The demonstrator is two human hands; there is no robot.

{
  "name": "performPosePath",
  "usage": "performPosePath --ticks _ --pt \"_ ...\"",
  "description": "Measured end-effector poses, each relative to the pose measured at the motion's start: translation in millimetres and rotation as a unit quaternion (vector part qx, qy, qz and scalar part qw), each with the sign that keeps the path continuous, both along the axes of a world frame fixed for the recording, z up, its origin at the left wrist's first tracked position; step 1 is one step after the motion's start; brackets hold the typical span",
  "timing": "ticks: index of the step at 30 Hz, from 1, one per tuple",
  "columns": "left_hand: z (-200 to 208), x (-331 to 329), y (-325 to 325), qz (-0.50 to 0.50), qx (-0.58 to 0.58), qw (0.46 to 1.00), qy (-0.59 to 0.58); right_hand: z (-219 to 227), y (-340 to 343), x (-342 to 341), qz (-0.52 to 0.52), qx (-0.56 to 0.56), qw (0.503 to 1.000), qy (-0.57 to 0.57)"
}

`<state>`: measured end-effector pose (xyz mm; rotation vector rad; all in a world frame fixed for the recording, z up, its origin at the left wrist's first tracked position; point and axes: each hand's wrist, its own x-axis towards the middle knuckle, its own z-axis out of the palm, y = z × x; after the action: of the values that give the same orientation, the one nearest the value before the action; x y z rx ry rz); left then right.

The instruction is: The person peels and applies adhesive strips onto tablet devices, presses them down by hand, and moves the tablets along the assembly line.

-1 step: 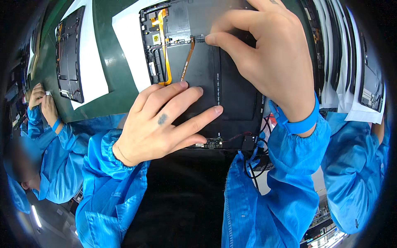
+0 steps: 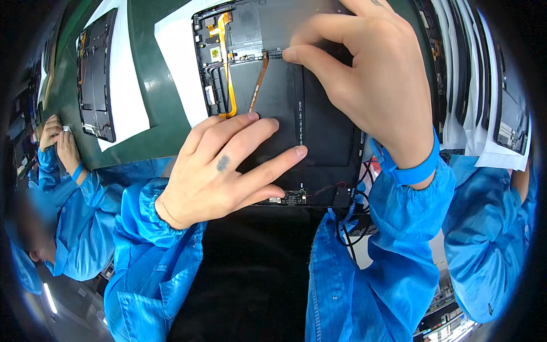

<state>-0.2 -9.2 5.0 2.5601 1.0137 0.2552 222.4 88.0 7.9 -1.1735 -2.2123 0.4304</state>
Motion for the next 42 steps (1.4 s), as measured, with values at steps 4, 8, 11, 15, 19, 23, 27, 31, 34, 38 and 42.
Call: performPosePath --ticks 4,8,11,15,19,23,27,31,34,38,42 --pt "-3.8 2.8 0.1 0.006 0.002 1.0 -0.01 -6.6 1.7 7.6 -0.012 -0.019 1.0 0.005" --pt "-1.6 6.9 3.3 0.003 0.008 1.0 -0.001 4.2 -0.6 4.7 -0.014 -0.012 1.0 -0.02" --pt "-2.1 8.7 3.4 0.008 0.02 1.0 -0.007 6.4 -0.8 5.8 -0.016 -0.007 1.0 -0.022" --pt "1.5 10.8 9.3 0.021 0.038 0.999 0.006 7.4 0.8 8.8 -0.011 -0.002 0.999 -0.031" --pt "3.8 11.4 22.4 0.064 0.024 0.998 0.009 14.2 1.8 3.9 -0.003 0.004 0.999 -0.035" --pt "-0.5 15.2 25.9 0.088 0.009 0.996 0.017 12.2 4.1 6.3 -0.04 -0.072 0.997 0.013" --pt "-4.1 17.4 27.9 0.103 0.004 0.994 0.023 10.0 1.0 9.5 -0.006 -0.01 0.999 -0.036" --pt "-2.5 21.5 33.3 0.115 0.005 0.993 0.022 14.4 1.6 9.7 -0.042 -0.078 0.996 0.019" --pt "-3.6 21.5 36.5 0.125 0.0 0.992 0.025 24.8 1.8 -1.1 -0.037 -0.062 0.996 -0.047" --pt "-5.7 19.5 37.5 0.131 0.016 0.991 0.022 21.2 2.5 -0.1 -0.033 -0.048 0.995 -0.083" --pt "-5.9 21.8 39.7 0.137 0.045 0.989 0.031 -11.3 4.4 21.3 -0.006 0.028 0.998 -0.047"
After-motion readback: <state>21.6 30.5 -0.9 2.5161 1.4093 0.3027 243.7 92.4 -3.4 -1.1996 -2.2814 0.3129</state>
